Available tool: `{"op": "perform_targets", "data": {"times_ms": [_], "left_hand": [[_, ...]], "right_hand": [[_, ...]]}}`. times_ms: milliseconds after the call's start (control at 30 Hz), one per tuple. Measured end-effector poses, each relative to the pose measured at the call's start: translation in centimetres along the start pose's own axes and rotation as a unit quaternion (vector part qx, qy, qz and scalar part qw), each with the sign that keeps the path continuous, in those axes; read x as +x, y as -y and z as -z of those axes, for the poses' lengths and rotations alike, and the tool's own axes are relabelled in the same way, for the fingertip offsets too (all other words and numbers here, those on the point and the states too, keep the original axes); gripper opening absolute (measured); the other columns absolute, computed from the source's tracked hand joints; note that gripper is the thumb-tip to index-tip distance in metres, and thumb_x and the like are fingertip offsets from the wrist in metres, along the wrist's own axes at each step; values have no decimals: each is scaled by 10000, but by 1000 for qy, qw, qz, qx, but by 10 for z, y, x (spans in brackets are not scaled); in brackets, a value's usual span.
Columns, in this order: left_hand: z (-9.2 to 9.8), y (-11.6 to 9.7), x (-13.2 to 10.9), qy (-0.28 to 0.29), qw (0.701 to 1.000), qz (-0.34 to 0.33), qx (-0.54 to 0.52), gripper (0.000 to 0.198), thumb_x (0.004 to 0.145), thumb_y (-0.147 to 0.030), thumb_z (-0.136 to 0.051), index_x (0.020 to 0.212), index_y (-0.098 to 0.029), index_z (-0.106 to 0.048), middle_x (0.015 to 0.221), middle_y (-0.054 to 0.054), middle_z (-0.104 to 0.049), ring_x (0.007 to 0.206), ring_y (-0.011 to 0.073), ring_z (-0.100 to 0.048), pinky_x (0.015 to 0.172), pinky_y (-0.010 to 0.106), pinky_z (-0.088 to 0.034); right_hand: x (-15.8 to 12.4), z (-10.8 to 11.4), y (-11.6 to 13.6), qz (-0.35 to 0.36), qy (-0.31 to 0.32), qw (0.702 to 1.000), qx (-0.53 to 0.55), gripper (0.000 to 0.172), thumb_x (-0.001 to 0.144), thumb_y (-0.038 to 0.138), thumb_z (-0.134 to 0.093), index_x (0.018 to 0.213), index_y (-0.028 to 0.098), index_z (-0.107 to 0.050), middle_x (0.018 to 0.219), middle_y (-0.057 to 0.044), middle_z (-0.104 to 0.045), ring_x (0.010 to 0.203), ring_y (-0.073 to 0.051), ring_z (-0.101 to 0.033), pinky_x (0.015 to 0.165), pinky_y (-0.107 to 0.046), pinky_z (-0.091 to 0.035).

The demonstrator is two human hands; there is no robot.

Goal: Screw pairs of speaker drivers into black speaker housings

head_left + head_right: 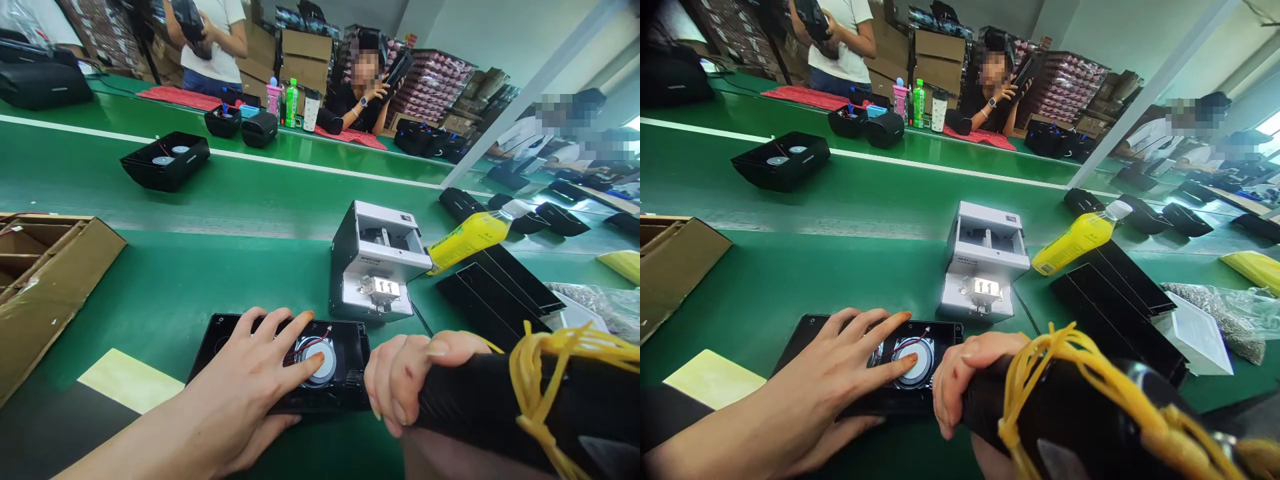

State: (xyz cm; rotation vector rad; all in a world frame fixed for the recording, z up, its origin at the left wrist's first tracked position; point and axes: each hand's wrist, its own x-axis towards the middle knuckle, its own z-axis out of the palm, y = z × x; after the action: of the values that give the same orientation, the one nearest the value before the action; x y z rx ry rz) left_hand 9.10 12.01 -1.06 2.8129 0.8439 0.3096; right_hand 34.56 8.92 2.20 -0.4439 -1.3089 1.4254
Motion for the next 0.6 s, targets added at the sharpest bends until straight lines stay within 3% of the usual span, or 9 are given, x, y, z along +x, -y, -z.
{"op": "perform_targets", "data": {"times_ms": [33,167,233,333,433,567,600], "left_hand": [[1,-1,1,4,1000,-1,1,520,972,-522,-646,1470,-403,-554,1681,111,-428,1410,424,-478,1068,662,-373],[3,-6,2,9,1000,13,-2,513,947,-476,-673,1442,-375,-583,1662,130,-462,1411,444,-487,1068,683,-372],[4,-8,3,9,999,31,-7,508,930,-458,-691,1421,-371,-599,1657,122,-476,1425,440,-480,1091,689,-355],[5,-9,3,22,999,20,-15,494,949,-457,-660,1428,-356,-593,1663,133,-468,1421,443,-484,1087,704,-357],[5,-9,2,20,999,19,-17,488,944,-460,-662,1413,-339,-604,1665,146,-464,1414,450,-488,1084,716,-354],[6,-9,1,16,999,36,-25,510,932,-456,-683,1427,-367,-598,1675,116,-458,1443,435,-468,1121,704,-329],[6,-8,1,19,999,32,-32,517,936,-464,-678,1439,-380,-588,1679,111,-451,1443,432,-469,1119,699,-335]], "right_hand": [[2,4,1,-23,40,999,-1,369,1050,388,-538,899,232,-837,638,-79,-761,523,-242,-726,534,-368,-614],[1,12,-2,-14,38,999,-4,380,1044,492,-566,976,237,-839,661,-73,-773,552,-254,-745,555,-390,-617],[0,13,-4,-26,80,996,-16,342,1044,468,-575,989,249,-832,699,-73,-791,571,-272,-759,557,-417,-625],[3,12,-2,16,102,994,-42,307,1070,389,-525,1101,281,-811,671,-51,-782,533,-266,-747,516,-403,-608],[12,8,3,23,127,990,-53,386,1057,529,-509,1176,281,-780,626,-48,-754,503,-275,-729,490,-412,-587],[15,0,1,-16,139,989,-57,504,1043,604,-475,934,257,-824,534,-47,-695,454,-263,-684,468,-414,-568],[12,-2,-2,-18,99,993,-59,549,1028,634,-478,828,255,-821,493,-45,-666,413,-254,-650,435,-401,-550]]}}
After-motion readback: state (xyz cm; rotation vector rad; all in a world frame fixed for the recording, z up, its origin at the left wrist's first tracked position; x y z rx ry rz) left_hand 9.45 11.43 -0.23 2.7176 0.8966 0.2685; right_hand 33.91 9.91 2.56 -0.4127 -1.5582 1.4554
